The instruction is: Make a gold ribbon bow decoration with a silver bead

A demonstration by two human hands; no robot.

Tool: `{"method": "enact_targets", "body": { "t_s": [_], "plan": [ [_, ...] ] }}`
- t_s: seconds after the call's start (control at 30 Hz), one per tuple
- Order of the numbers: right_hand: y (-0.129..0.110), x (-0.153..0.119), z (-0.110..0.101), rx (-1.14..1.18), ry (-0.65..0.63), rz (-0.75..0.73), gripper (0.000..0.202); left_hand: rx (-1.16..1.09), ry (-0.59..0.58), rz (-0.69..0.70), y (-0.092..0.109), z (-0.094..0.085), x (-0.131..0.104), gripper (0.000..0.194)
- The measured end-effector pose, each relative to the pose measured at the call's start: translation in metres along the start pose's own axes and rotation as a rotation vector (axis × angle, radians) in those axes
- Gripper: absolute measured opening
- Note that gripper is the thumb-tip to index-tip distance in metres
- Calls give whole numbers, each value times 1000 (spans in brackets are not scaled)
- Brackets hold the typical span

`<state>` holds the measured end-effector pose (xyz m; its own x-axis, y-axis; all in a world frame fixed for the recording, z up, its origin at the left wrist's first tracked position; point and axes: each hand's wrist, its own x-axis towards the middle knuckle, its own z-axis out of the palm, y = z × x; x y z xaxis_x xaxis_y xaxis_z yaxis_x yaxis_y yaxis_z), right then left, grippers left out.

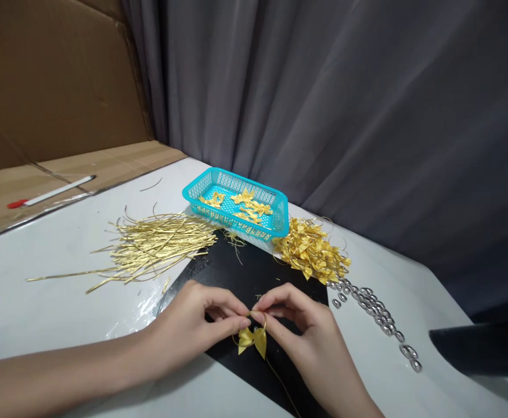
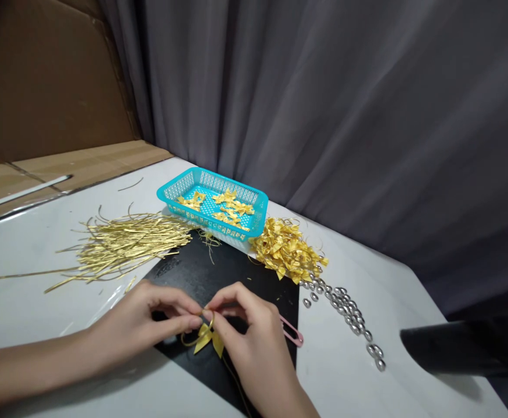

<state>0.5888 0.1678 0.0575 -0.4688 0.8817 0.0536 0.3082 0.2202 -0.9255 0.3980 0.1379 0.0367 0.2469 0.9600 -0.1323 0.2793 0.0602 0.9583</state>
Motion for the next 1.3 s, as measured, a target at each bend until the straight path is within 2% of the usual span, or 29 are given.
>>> {"method": "enact_targets", "body": {
  "t_s": [0.13, 0.27, 0.37, 0.53, 0.8, 0.9, 1.0, 1.17, 1.3],
  "plan": [
    [0, 1, -1, -34, -9, -29, 6, 25, 11, 23, -1, 0, 0, 19],
    [-2, 1, -5, -168, -63, -146, 16, 54, 30, 50, -2, 2, -2, 20],
    [-3, 1, -8, -236, -96, -202, 17, 77, 29, 74, -2, 3, -3, 19],
    [-5, 0, -9, -256, -163, -202, 14, 89, 8, 77, -2, 2, -2, 17],
    [-9, -1, -9, -255, -210, -129, 12, 118, -54, 83, -1, 2, -1, 18],
    [-10, -3, -13, -200, -210, -67, 11, 182, -75, 166, 3, 0, 1, 19],
    [-3, -11, -18, -147, -155, 25, 11, 310, -50, 245, 3, -3, 3, 24],
    [19, -35, -20, -13, -73, 219, 19, 523, -84, 271, -12, 3, 8, 24],
    [27, -48, -12, 17, -103, 311, 21, 540, -90, 262, -23, 14, 11, 15]
  ]
}}
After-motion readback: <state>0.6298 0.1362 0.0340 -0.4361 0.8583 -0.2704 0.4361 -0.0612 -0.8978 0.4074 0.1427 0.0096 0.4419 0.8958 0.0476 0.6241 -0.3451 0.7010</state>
